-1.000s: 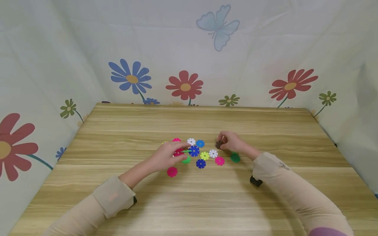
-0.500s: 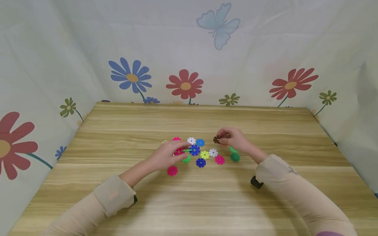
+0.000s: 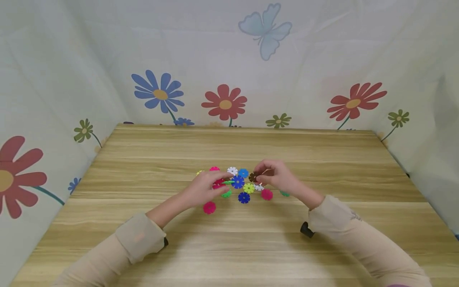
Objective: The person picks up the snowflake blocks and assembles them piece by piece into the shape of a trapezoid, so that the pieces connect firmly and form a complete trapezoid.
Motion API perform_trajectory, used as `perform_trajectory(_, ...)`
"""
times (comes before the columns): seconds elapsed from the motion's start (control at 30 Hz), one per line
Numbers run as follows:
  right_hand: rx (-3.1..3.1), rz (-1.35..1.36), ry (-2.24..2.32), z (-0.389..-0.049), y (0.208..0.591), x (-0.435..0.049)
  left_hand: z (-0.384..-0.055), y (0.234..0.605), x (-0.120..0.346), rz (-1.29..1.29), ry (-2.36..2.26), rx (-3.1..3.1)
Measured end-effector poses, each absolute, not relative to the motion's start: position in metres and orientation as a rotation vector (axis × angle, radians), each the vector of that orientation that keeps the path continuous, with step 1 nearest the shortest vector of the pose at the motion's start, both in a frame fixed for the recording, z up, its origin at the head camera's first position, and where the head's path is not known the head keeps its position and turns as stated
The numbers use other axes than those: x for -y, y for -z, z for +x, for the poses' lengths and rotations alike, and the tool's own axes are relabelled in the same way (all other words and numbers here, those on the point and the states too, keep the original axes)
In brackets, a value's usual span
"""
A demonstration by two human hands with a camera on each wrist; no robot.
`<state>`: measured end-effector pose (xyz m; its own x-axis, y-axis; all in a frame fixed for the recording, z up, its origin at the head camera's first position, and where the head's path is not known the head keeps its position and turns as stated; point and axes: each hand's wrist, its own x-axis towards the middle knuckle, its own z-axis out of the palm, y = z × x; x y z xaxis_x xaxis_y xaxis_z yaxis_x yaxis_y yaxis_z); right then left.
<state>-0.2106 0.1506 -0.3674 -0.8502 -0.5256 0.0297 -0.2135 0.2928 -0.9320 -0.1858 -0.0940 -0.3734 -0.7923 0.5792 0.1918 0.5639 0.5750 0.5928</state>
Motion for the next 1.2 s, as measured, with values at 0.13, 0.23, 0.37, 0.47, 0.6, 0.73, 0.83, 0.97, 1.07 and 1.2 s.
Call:
perform_trajectory(0.13, -2.251, -0.677, 1.61, -0.206, 0.366, -0.145, -0.187, 0.374, 0.094, 1.005, -1.068, -2.741)
perform_trajectory(0.23, -2.238, -0.668, 1.629, -0.202, 0.365, -0.142, -0.187, 0.375, 0.094, 0.995, -1.089, -2.719)
perform_trajectory(0.37, -2.245, -0.649, 1.643, -0.2, 0.365, -0.139, -0.188, 0.376, 0.094, 0.99, -1.105, -2.705)
perform_trajectory(0.47, -2.264, -0.644, 1.65, -0.199, 0.366, -0.138, -0.188, 0.377, 0.095, 0.985, -1.121, -2.696)
perform_trajectory(0.6, -2.28, -0.651, 1.664, -0.198, 0.37, -0.136, -0.187, 0.378, 0.095, 0.97, -1.162, -2.663)
perform_trajectory(0.73, -2.301, -0.685, 1.677, -0.197, 0.374, -0.135, -0.187, 0.379, 0.093, 0.978, -1.185, -2.652)
perform_trajectory(0.83, -2.327, -0.714, 1.674, -0.194, 0.374, -0.133, -0.186, 0.379, 0.09, 0.997, -1.172, -2.663)
perform_trajectory(0.97, -2.362, -0.761, 1.659, -0.19, 0.372, -0.131, -0.186, 0.379, 0.087, 1.003, -1.164, -2.655)
perform_trajectory(1.07, -2.386, -0.795, 1.651, -0.187, 0.371, -0.13, -0.185, 0.378, 0.087, 1.027, -1.164, -2.649)
perform_trajectory(1.2, -2.385, -0.822, 1.66, -0.184, 0.369, -0.13, -0.185, 0.378, 0.088, 1.081, -1.158, -2.651)
